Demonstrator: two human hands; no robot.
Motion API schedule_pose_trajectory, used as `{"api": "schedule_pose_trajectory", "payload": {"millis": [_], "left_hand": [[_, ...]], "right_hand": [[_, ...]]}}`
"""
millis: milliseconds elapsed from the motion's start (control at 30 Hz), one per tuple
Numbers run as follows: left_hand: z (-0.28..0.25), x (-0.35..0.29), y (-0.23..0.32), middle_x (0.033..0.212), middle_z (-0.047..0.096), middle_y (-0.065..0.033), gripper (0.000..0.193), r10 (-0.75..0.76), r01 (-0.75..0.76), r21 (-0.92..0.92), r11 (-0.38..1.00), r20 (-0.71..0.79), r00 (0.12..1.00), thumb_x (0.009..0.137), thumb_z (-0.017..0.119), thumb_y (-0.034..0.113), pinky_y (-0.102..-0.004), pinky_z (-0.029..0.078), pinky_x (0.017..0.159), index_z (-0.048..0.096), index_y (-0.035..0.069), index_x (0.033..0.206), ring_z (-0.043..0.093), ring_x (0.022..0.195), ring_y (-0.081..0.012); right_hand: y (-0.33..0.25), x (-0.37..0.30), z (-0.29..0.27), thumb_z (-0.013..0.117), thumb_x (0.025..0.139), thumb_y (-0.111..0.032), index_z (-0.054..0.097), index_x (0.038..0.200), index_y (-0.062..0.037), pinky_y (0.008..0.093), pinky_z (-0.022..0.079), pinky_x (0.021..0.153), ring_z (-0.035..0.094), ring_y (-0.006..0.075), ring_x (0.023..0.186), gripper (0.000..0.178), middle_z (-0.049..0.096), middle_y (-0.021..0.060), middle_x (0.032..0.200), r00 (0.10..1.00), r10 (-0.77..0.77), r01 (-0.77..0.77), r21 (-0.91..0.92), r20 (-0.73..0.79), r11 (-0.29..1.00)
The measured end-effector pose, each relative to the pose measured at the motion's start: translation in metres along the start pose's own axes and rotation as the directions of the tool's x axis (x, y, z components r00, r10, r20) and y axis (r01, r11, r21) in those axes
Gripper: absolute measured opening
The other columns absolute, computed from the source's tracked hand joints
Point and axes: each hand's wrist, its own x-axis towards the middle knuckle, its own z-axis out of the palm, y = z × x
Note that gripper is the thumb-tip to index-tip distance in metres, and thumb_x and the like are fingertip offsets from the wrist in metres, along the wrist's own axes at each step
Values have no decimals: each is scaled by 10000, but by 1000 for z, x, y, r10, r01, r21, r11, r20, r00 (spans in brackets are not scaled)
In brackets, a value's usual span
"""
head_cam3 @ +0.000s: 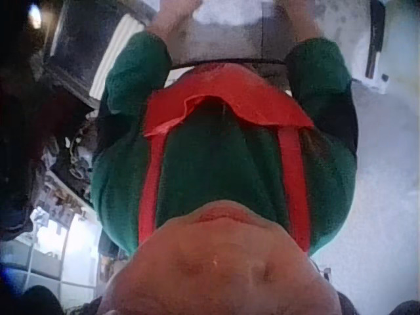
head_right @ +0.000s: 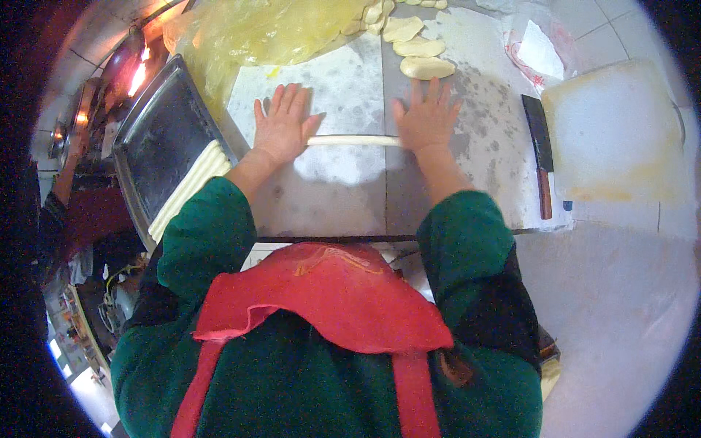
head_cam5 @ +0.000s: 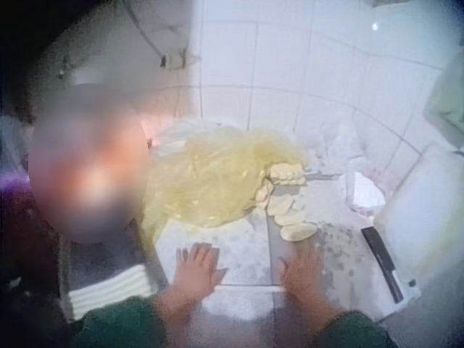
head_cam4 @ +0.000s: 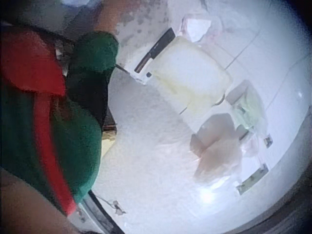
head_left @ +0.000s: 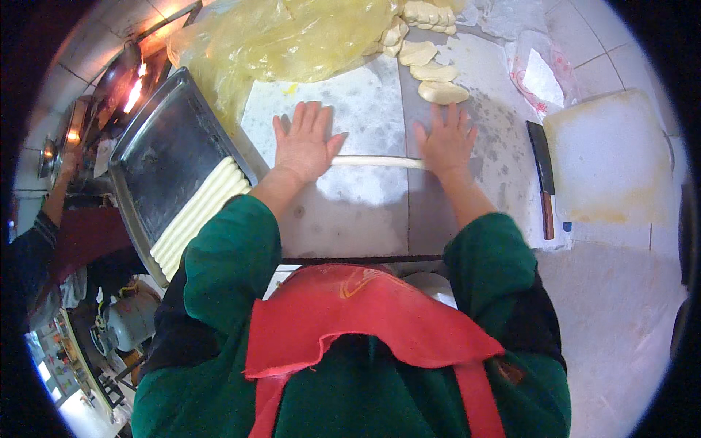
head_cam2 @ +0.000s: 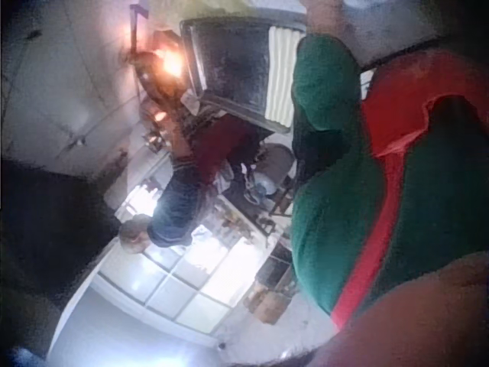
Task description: The person rolls small dough pieces into long thin strips on a floured countertop and places them in a metal tray. The person repeats this process multiple times, arranging the strips neatly in the tray.
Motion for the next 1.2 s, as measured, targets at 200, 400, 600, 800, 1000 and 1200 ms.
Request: {"api": "schedule_pose_trajectory", "payload": {"millis": [200,400,600,800,1000,1200], "left_hand": [[-1,-132,-30,1483,317,-152,880,40,-13,-102,995,266,963,683,766,380,-542,206,1100,364,79,1406,290,1383,-292],[51,-57,-34,1492,256,-200,711,-27,16,-70,997,-160,987,841,601,388,-580,175,1099,328,75,1417,204,1396,-375],[-1,-39,-21,1489,300,-137,654,204,-206,-37,978,-38,978,873,545,409,-557,168,1105,341,121,1423,268,1381,-314],[-77,-72,22,1458,327,-201,750,245,-202,-252,946,153,958,785,673,367,-571,203,1087,364,54,1392,305,1364,-339],[-8,-33,49,1451,363,-166,796,373,-353,-265,897,28,927,793,640,469,-586,225,1071,348,61,1411,342,1348,-315],[-14,-57,44,1488,319,-126,892,333,-321,-177,930,42,942,729,698,493,-571,201,1092,322,84,1427,296,1380,-275]], "right_hand": [[44,-147,-42,573,813,-491,462,1366,-162,629,212,1046,314,387,1328,653,357,187,1439,921,-169,139,111,350,984],[34,-54,-17,500,872,-473,470,1349,-117,600,242,1041,330,387,1322,596,352,170,1454,971,104,-94,-56,214,994],[-82,-45,-24,599,819,-469,505,1310,-106,545,281,1044,406,312,1273,618,450,141,1376,890,-427,370,298,158,880],[-64,-87,-33,659,770,-416,492,1318,-151,526,251,1078,382,282,1302,631,428,127,1394,820,-558,428,512,125,744],[-17,-49,-30,619,799,-372,529,1255,-60,526,318,1015,448,361,1220,560,471,200,1332,961,-272,230,392,54,891],[-3,-104,-39,625,788,-401,527,1256,-62,578,286,1028,424,345,1255,586,462,240,1315,956,-278,261,168,88,951]]}}
